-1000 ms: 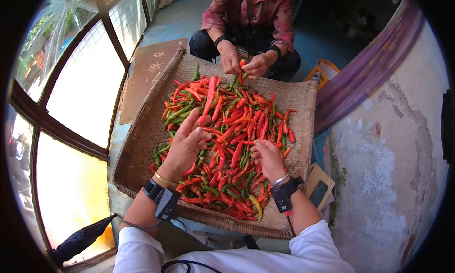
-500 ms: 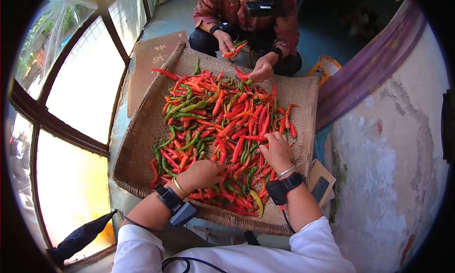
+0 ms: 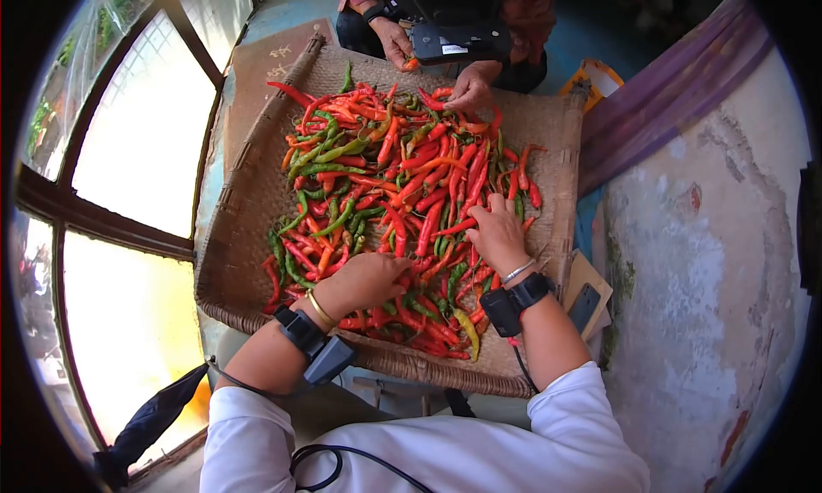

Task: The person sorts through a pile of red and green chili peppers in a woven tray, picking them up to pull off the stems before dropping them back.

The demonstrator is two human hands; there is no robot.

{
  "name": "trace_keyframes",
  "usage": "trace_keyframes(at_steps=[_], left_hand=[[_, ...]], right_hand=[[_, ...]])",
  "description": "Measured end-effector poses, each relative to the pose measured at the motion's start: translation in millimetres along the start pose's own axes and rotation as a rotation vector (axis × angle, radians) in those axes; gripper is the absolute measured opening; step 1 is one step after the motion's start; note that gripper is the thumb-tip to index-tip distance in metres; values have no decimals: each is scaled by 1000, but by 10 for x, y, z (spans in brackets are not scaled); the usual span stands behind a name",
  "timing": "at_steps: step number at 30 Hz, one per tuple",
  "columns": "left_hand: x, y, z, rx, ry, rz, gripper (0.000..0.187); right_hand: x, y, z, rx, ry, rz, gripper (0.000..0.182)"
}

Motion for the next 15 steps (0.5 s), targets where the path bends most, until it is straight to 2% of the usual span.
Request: trace_keyframes(at_steps=[2,5,6,8,11,12,14,15], left_hand=[[-5,-4,-4,15,41,31,45],[-6,0,-9,-27,118,31,43],[-38,25,-6,-26,119,30,43],[-116,91,2,-66,-38,3,44],[-67,48,-26,-88,95,81,45],[-26,15,-40,-89,95,83,45],[12,-39,-64,-17,417,166,44],[-37,-7,-60,-17,417,167,44]], right_hand=[[23,9,6,-22,44,-4,24],[-3,-26,12,-89,-32,78,20],[-37,-94,26,-49,-94,16,20],[-93,-198,33,-15,-152,-41,21],[-117,-318,41,-113,-170,-334,22],[-140,-373,61,-113,-173,-334,22],[-157,-499,133,188,-614,-1006,21],[-130,-532,164,253,-685,-1153,22]])
Point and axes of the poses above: each hand's wrist, its own z-axis away from the middle knuckle, its own x-axis out of the palm, y = z × x, the point moved 1 cm from there along -z, towards the middle knuckle, and after that the axes turned 9 degrees about x, right-handed, at the moved point
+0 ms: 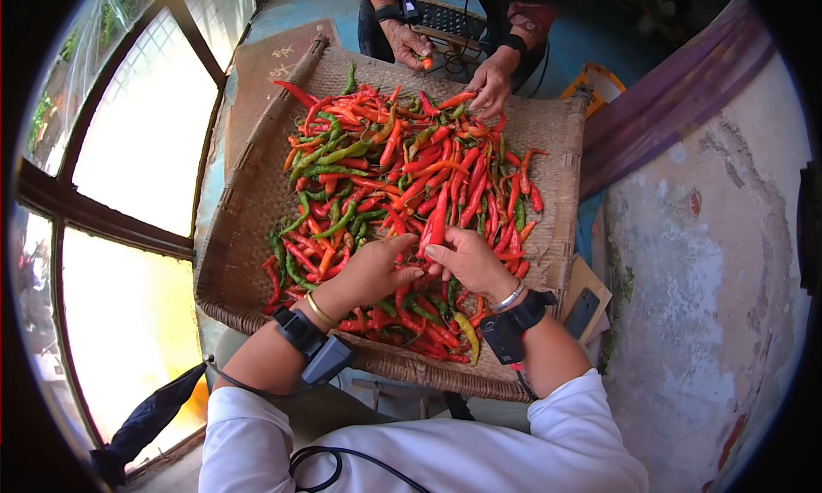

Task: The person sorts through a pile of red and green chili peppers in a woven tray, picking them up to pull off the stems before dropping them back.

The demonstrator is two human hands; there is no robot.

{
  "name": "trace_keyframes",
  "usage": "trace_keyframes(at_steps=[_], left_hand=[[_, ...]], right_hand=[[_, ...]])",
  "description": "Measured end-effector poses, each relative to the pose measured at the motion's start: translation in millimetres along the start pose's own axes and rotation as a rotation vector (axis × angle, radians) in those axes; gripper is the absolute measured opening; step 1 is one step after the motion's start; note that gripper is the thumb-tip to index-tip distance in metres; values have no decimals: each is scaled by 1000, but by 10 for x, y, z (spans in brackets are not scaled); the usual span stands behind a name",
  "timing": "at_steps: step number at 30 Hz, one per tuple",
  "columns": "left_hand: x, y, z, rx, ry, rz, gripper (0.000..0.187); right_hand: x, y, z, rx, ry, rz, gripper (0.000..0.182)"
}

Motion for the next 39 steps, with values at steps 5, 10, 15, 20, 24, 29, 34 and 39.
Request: trace_keyframes(at_steps=[5,10,15,20,24,29,34,39], left_hand=[[-19,103,0,-225,-119,785,36],[-23,241,-2,-237,38,919,40],[-88,249,10,-262,60,976,36],[-36,168,32,-351,122,1005,26],[-103,100,-1,-443,186,1031,27],[-359,-150,-99,-379,295,1277,29],[-583,-91,-203,-242,718,1669,34],[-262,-119,-90,-430,-31,968,31]], right_hand=[[58,-37,55,-3,-45,-135,22],[107,-96,101,-24,-45,-32,24],[130,-1,58,35,-123,69,24],[204,-42,102,15,-190,243,23],[83,-34,76,-19,-248,500,21],[-363,87,24,-198,419,1181,23],[-415,167,-2,-121,442,1292,24],[-379,195,-48,-101,405,1419,24]])
Point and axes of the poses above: each hand's wrist, its own z-axis away from the middle knuckle, its own x-axis out of the palm, y = z × x, the point moved 1 cm from there along -z, towards the middle knuckle, and after that the axes turned 9 degrees about x, right-handed, at the moved point
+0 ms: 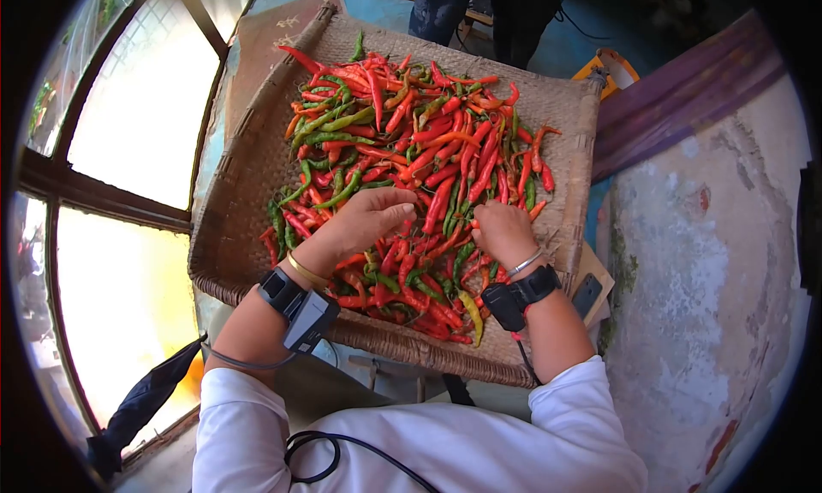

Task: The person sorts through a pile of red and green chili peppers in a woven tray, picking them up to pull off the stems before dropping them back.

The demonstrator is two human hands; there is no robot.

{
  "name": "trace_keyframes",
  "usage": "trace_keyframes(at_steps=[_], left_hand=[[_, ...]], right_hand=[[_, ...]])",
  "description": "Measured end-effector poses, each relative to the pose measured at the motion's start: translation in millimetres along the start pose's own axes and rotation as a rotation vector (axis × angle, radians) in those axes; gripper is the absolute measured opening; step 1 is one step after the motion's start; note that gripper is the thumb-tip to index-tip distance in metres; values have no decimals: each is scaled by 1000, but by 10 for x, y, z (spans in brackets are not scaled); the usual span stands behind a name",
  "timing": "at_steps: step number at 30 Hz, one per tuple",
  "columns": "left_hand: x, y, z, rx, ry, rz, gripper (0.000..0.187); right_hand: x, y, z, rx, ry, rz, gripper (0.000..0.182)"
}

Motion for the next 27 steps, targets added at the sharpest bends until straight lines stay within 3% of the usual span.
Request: trace_keyframes(at_steps=[1,3,5,6,8,9,11,14,17,21,22,27], left_hand=[[37,-85,0,-3,-1,0,31],[132,-218,-8,83,-91,-300,32],[207,-270,-1,84,-114,-284,33],[243,-290,6,81,-139,-273,33],[297,-294,13,112,-125,-206,32],[328,-207,39,50,-178,-160,30],[349,-144,65,-11,-229,-114,27],[356,-129,94,-84,-248,-99,22],[362,-130,113,-110,-219,-18,19],[334,-86,135,-224,-433,-224,20],[322,-21,147,-284,-516,-303,22],[119,182,147,-297,-469,-356,24]], right_hand=[[-49,-14,4,-6,8,-69,21],[-178,-61,10,-12,15,-135,19],[-312,-134,12,32,-104,-787,17],[-366,-179,28,30,-106,-786,17],[-393,-273,79,166,-469,-1437,16],[-342,-296,89,168,-470,-1440,16],[-224,-334,95,140,-538,-1753,17],[-195,-400,107,194,-533,-1870,22],[-185,-370,108,223,-530,-1776,31],[-134,-281,67,261,-402,-1637,45],[-122,-270,56,261,-402,-1638,45],[-12,-142,-11,383,-370,-1644,35]])
Point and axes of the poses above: each hand's wrist, its own z-axis away from the middle knuckle, its own x-axis out of the palm, y = z × x, the point moved 1 cm from there along -z, towards the middle knuckle, and after that the axes turned 9 degrees about x, right-handed, at the moved point
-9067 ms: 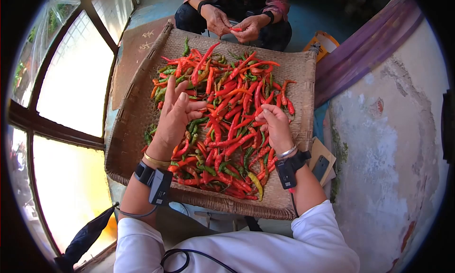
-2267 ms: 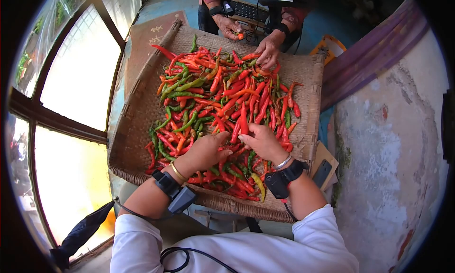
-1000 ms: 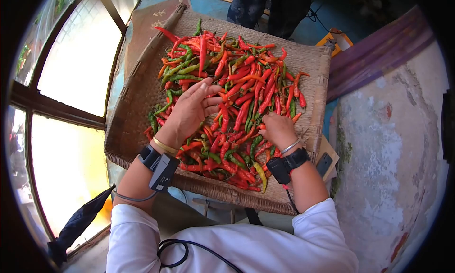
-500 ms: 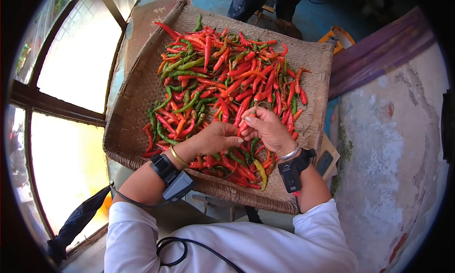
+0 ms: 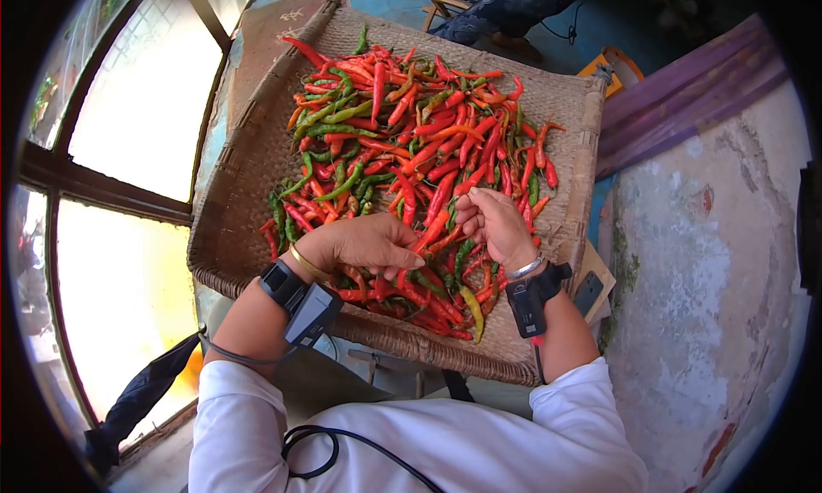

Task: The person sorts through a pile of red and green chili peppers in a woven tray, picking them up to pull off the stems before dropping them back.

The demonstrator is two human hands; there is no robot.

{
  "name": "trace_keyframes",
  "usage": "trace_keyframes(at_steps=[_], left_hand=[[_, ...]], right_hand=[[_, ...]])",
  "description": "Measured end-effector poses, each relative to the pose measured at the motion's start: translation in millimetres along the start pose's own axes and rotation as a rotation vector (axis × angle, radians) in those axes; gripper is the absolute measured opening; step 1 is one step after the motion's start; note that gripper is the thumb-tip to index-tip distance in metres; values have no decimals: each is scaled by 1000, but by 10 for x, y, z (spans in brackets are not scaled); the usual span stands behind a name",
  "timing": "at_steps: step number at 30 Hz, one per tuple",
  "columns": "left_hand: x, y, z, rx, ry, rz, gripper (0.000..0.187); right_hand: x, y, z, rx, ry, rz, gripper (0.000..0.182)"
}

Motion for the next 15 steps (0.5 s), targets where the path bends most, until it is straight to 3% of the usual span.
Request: trace_keyframes(at_steps=[4,6,7,9,11,13,15], left_hand=[[-194,189,169,85,108,-5,23],[-275,166,197,96,131,-41,21],[-295,143,208,95,131,-40,21],[-311,152,257,78,48,-159,21],[-293,149,263,76,0,-206,21],[-273,154,272,78,-49,-253,21],[-268,191,306,120,-75,-256,21]], right_hand=[[-18,19,-49,38,-15,-2,24],[25,68,-126,-255,231,248,21],[48,67,-118,-253,230,249,21],[110,2,-46,-624,489,776,29],[154,0,-27,-700,489,886,37],[214,3,4,-926,406,1261,34],[153,104,-44,-830,321,1329,28]])
Point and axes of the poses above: each hand's wrist, its own z-axis away from the middle knuckle, its own x-axis out of the palm, y = z × x, the point moved 1 cm from there along -z, towards the middle knuckle, and after that the axes turned 9 degrees about x, right-handed, at the moved point
